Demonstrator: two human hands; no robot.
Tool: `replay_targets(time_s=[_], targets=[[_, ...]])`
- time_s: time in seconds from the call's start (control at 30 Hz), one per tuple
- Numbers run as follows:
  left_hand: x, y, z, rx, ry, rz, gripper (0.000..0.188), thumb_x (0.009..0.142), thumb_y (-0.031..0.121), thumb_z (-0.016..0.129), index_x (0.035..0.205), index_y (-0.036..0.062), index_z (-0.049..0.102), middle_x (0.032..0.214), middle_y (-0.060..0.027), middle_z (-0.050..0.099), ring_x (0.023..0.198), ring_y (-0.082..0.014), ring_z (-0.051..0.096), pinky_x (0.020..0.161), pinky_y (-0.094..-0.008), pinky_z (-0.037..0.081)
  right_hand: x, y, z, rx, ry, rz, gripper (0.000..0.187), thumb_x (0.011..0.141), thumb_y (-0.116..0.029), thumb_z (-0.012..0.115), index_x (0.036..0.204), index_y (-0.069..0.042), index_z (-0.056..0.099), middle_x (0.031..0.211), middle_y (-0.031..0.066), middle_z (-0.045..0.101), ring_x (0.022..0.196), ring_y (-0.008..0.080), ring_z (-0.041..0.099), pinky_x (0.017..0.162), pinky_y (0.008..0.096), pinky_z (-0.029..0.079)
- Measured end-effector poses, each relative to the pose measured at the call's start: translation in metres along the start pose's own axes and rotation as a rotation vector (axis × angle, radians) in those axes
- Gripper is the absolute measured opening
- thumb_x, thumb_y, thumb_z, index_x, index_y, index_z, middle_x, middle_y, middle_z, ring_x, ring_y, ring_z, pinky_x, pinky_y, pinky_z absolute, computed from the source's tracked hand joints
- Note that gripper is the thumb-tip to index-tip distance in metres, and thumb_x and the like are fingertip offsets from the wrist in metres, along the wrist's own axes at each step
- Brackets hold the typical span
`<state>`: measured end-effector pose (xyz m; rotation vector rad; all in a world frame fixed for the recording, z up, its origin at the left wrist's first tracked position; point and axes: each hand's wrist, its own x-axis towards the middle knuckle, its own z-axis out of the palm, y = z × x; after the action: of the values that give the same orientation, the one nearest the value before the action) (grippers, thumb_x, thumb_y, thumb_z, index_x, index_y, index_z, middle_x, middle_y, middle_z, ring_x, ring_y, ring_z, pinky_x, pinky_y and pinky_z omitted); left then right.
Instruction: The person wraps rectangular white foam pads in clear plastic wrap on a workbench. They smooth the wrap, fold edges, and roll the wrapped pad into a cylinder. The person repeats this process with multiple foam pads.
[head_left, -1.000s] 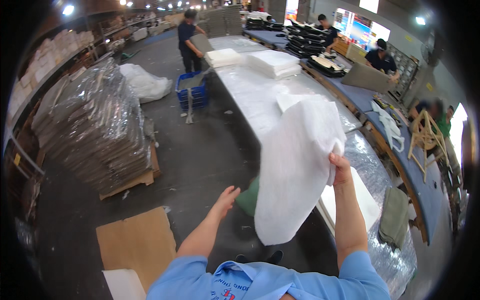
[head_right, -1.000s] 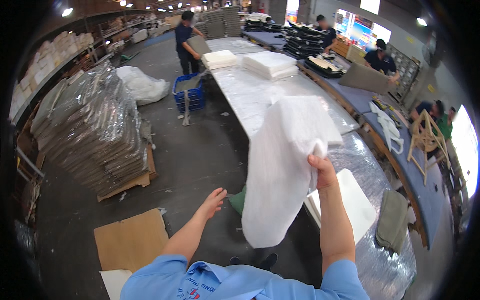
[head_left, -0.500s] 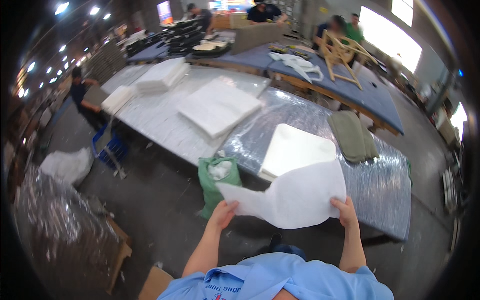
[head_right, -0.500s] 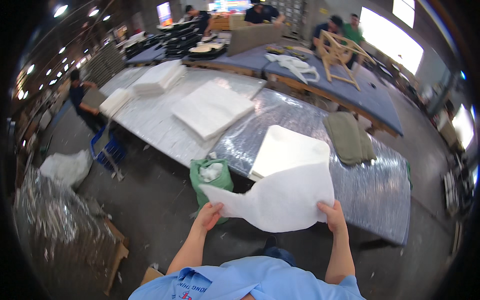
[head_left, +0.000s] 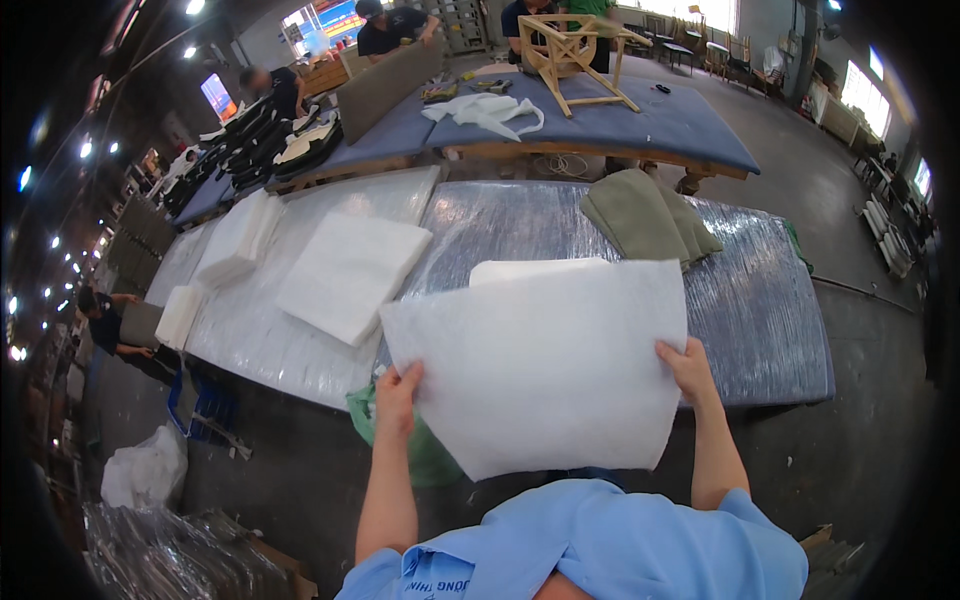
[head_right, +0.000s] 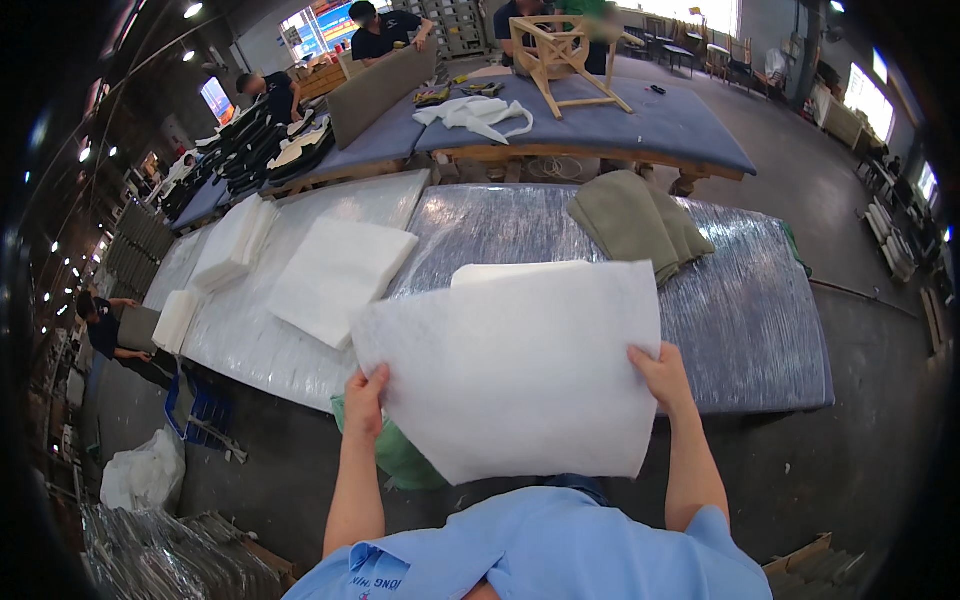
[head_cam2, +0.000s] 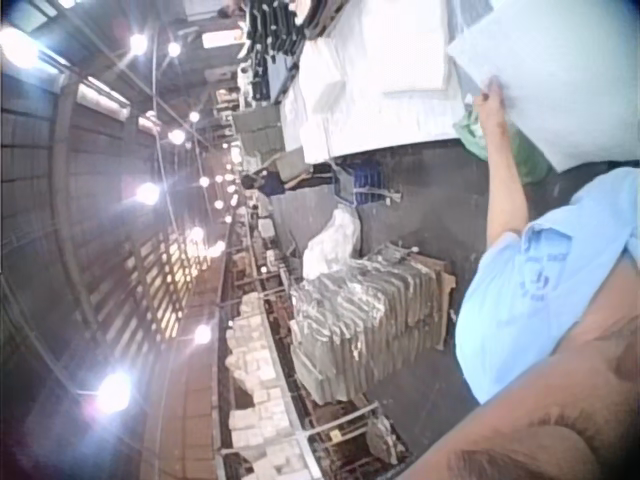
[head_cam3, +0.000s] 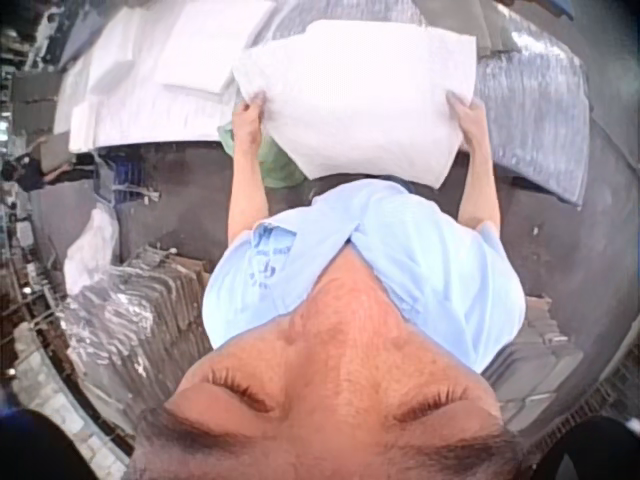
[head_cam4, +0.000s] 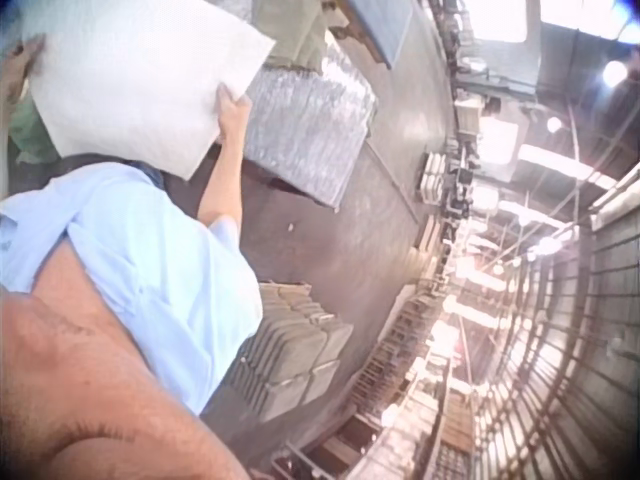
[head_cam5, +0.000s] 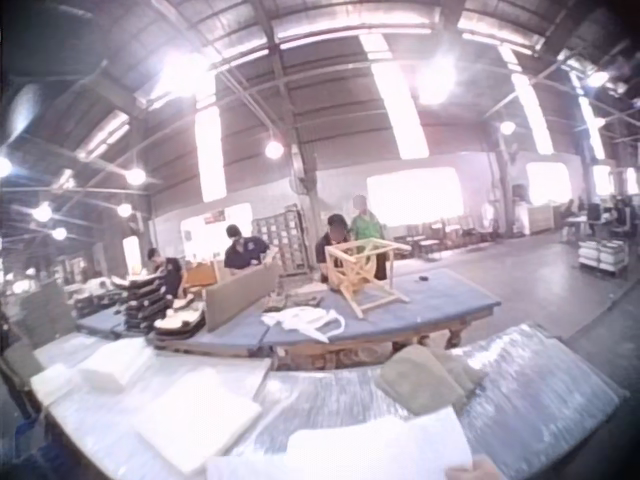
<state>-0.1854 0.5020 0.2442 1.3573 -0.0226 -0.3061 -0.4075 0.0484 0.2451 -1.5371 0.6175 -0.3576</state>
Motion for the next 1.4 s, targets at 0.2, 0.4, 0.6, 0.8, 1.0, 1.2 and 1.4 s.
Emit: replay_targets(time_s=[0.2, 0.4, 0.6, 0.8, 1.0, 1.2, 1.4], targets=[[0.103, 0.038, 0.051, 0.002, 0.018, 0.062, 0.032, 0.1, 0.018, 0.072, 0.125, -0.0019, 0.068, 0.116, -0.0071, 0.073, 0.099, -0.0168, 0.069, 0.085, -0.0327, 0.056, 0.108, -0.042, 0.008, -0.019, -0.059, -0.024, 0.032, 0.097, -0.015, 0.072, 0.12, 0.006, 0.071, 0.108, 0.0113, 0.075, 0.093, 0.0192, 0.071, 0.081, 0.0353, 0.058], [0.225, 0.051, 0.086, 0.089, -0.047, -0.006, 0.034, 0.1, 0.019, 0.071, 0.127, -0.0021, 0.066, 0.117, -0.0081, 0.072, 0.102, -0.0185, 0.069, 0.086, -0.0341, 0.058, 0.205, -0.064, 0.02, -0.014, -0.051, -0.001, 0.036, 0.098, -0.016, 0.071, 0.124, 0.008, 0.068, 0.111, 0.0135, 0.074, 0.094, 0.0211, 0.072, 0.083, 0.037, 0.059], [0.357, 0.022, 0.108, 0.172, -0.073, -0.083, 0.031, 0.1, 0.019, 0.072, 0.123, -0.0007, 0.067, 0.112, -0.0067, 0.073, 0.098, -0.0183, 0.07, 0.083, -0.0348, 0.059, 0.31, -0.04, 0.045, 0.007, -0.066, 0.105, 0.036, 0.096, -0.016, 0.072, 0.123, 0.009, 0.068, 0.111, 0.0148, 0.074, 0.094, 0.023, 0.072, 0.082, 0.0383, 0.059], [0.451, -0.067, 0.15, 0.161, -0.133, -0.253, 0.03, 0.098, 0.024, 0.073, 0.118, 0.0024, 0.071, 0.1, -0.0018, 0.071, 0.082, -0.0121, 0.066, 0.068, -0.0291, 0.052, 0.388, 0.039, 0.039, -0.13, 0.103, 0.264, 0.037, 0.094, -0.015, 0.074, 0.122, 0.009, 0.068, 0.109, 0.0149, 0.075, 0.094, 0.0235, 0.072, 0.084, 0.0379, 0.058], [0.506, -0.121, 0.137, 0.308, -0.087, -0.329, 0.031, 0.1, 0.025, 0.071, 0.122, 0.0032, 0.07, 0.103, -0.0031, 0.072, 0.086, -0.013, 0.067, 0.071, -0.0295, 0.054, 0.423, 0.089, 0.057, -0.069, 0.109, 0.324, 0.036, 0.093, -0.016, 0.076, 0.122, 0.004, 0.07, 0.101, 0.0093, 0.074, 0.088, 0.0178, 0.07, 0.08, 0.0339, 0.056], [0.47, -0.15, 0.128, 0.186, -0.006, -0.419, 0.031, 0.104, 0.029, 0.066, 0.124, 0.0059, 0.067, 0.104, -0.0014, 0.072, 0.089, -0.0122, 0.067, 0.071, -0.0277, 0.053, 0.385, 0.118, 0.031, -0.211, 0.195, 0.413, 0.03, 0.096, -0.017, 0.075, 0.122, -0.001, 0.07, 0.093, 0.0021, 0.07, 0.078, 0.0097, 0.064, 0.066, 0.0294, 0.052], [0.363, -0.156, 0.074, 0.136, 0.091, -0.653, 0.031, 0.104, 0.042, 0.066, 0.116, 0.0131, 0.066, 0.099, 0.0007, 0.07, 0.083, -0.0107, 0.064, 0.067, -0.0299, 0.05, 0.297, 0.135, 0.009, -0.092, 0.146, 0.577, 0.029, 0.098, -0.024, 0.074, 0.12, -0.005, 0.071, 0.09, -0.0017, 0.069, 0.075, 0.007, 0.061, 0.063, 0.0267, 0.048]])
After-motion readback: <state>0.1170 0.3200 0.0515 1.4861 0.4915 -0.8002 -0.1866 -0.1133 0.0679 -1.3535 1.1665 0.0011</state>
